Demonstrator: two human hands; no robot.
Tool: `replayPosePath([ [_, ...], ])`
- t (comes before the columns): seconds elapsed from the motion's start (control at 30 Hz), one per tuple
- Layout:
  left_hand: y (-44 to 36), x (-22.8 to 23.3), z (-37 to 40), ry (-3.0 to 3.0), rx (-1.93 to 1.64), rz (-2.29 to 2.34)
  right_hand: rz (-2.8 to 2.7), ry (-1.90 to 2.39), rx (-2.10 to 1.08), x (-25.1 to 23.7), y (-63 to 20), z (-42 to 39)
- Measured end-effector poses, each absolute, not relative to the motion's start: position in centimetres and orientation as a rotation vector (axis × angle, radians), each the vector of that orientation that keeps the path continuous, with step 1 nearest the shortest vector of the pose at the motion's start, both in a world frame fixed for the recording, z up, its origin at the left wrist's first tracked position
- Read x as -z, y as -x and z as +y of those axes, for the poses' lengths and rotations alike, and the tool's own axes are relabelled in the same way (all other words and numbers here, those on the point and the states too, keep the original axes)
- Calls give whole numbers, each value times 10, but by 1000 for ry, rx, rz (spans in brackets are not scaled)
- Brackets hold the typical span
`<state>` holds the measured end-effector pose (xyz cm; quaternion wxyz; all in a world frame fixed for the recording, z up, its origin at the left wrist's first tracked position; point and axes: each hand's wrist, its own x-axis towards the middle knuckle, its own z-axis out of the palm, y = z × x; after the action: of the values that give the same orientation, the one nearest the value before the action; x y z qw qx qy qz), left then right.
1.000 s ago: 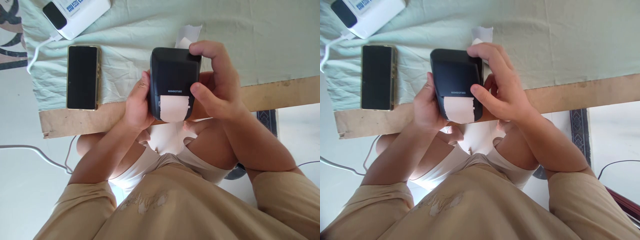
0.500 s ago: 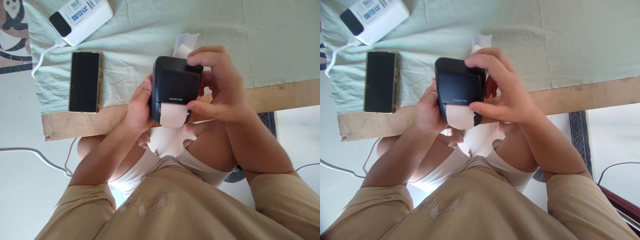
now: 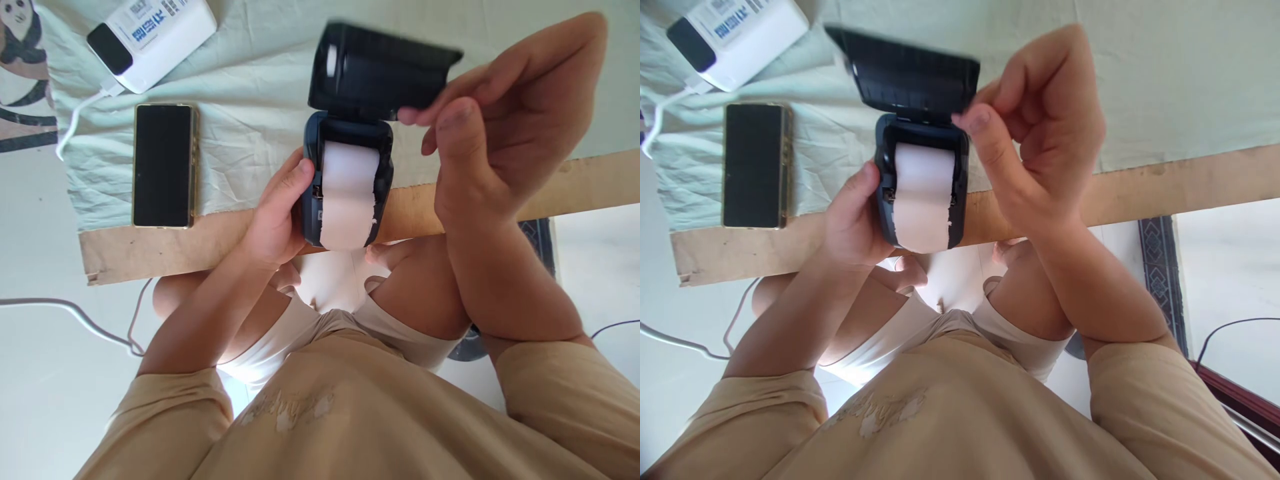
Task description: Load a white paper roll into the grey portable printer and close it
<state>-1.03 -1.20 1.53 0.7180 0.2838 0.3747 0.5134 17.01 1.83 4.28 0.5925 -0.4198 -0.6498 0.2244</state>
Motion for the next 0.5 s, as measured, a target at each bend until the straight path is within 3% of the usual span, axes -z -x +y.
replayPosePath([
  [0.27, 1, -27, -13, -616, -1181, 873, -2095, 1224, -338, -40, -176, 17],
  [0.5, 6, -27, -13, -587, -1113, 927, -2331, 1377, -417, -49, -179, 15],
])
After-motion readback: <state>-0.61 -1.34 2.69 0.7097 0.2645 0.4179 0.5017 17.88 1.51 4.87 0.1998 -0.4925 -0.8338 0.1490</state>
